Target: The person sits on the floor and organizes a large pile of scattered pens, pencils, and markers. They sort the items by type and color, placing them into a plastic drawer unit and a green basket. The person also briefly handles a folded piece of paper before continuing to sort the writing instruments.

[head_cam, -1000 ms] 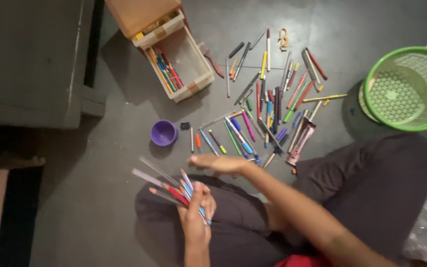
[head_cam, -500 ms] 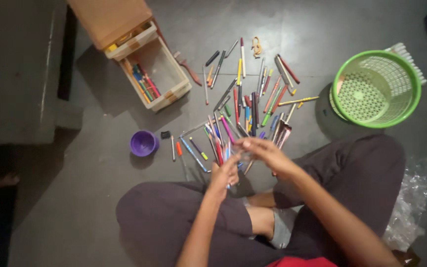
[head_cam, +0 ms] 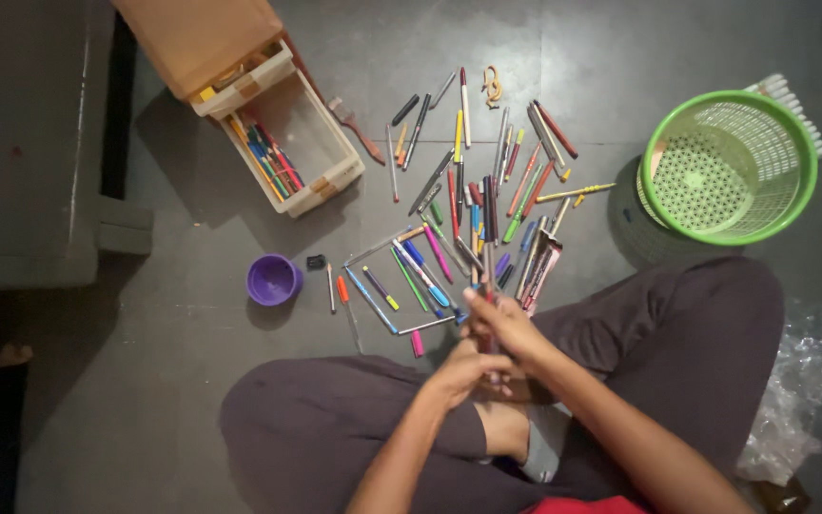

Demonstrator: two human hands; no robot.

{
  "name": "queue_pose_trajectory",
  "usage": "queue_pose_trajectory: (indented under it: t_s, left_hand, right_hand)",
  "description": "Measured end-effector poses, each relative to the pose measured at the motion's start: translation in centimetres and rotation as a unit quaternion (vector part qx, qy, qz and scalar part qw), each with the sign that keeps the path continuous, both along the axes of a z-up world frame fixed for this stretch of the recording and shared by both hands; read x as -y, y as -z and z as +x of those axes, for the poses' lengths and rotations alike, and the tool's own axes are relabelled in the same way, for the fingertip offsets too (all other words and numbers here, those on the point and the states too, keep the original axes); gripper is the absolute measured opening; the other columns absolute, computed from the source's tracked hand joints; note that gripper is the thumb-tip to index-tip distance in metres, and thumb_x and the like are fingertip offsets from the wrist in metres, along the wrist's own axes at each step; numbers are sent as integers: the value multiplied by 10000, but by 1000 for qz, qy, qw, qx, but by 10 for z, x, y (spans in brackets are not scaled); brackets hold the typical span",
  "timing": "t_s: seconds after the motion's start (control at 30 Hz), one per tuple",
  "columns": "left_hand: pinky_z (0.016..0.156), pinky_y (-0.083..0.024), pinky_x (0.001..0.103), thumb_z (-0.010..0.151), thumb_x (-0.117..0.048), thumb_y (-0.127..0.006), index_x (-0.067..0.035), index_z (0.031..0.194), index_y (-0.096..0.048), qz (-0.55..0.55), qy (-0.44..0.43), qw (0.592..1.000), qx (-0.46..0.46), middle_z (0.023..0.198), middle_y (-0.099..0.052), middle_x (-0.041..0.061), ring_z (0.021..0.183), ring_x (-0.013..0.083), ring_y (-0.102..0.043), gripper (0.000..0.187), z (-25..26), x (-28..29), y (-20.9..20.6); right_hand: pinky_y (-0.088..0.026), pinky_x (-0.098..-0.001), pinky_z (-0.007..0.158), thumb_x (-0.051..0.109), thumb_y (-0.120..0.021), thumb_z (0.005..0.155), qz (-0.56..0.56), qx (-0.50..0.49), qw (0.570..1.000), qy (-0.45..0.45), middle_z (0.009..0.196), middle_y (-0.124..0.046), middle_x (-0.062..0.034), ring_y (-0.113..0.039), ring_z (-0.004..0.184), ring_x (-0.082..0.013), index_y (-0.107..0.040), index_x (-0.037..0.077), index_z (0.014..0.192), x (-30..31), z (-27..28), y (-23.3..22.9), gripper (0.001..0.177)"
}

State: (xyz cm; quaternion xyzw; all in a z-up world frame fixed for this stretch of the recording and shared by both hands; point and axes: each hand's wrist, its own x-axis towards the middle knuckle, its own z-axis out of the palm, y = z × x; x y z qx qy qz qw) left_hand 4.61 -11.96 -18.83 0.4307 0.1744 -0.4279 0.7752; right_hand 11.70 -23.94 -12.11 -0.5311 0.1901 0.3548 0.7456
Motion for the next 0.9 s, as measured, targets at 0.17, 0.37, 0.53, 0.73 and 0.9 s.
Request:
queue_pose_trajectory:
  t_s: [0.17,0.37,0.53,0.73,0.9]
  left_hand:
    - [809,-601,417,893,-255,-587,-95,1148,-632,-137,-200,962,-125,970,-700,28,905,204,-686,304,0,15,-51]
    - [822,-449,346,1035,-591,-464,-61,1299,-638,-209,-445,863,-117,1197,-723,146,1005,245,-621,618,4,10,-38]
    - [1072,-478,413,969,-609,-395,-30,1344,-616,-247,-437,861,-85,1303,-690,185,1201,308,-635,724,25,-5,-54]
    - [1023,-508,388,1008,-584,-445,-15,1302,-620,-224,-449,861,-84,1226,-703,139,1151,269,-653,664,18,0,-19]
    - [699,-427,271,1055,-633,-455,-99,1249,-726,-59,-338,937,-72,1066,-680,-5,874,110,-551,630,1,22,0]
  right_hand:
    - [-435,-287,514,388,-629,997,-75,83,983,147,590,-414,43,-429,507,-106,-479,131,826,2,11,-16,343]
    - [-433,-246,546,304,-660,1024,-94,270,934,215,718,-525,39,-496,614,-64,-535,106,912,-16,-16,-16,259]
    - [-454,-236,528,163,-713,945,-107,258,934,224,689,-590,5,-546,573,-70,-536,103,805,-59,-37,-16,233]
    - [-392,-246,510,167,-708,992,-45,337,921,192,690,-556,11,-498,569,-77,-518,97,772,-49,-25,-15,299]
    - [-260,-254,400,330,-659,1016,-16,198,957,211,561,-408,58,-347,437,-57,-471,123,724,-39,-4,-16,405]
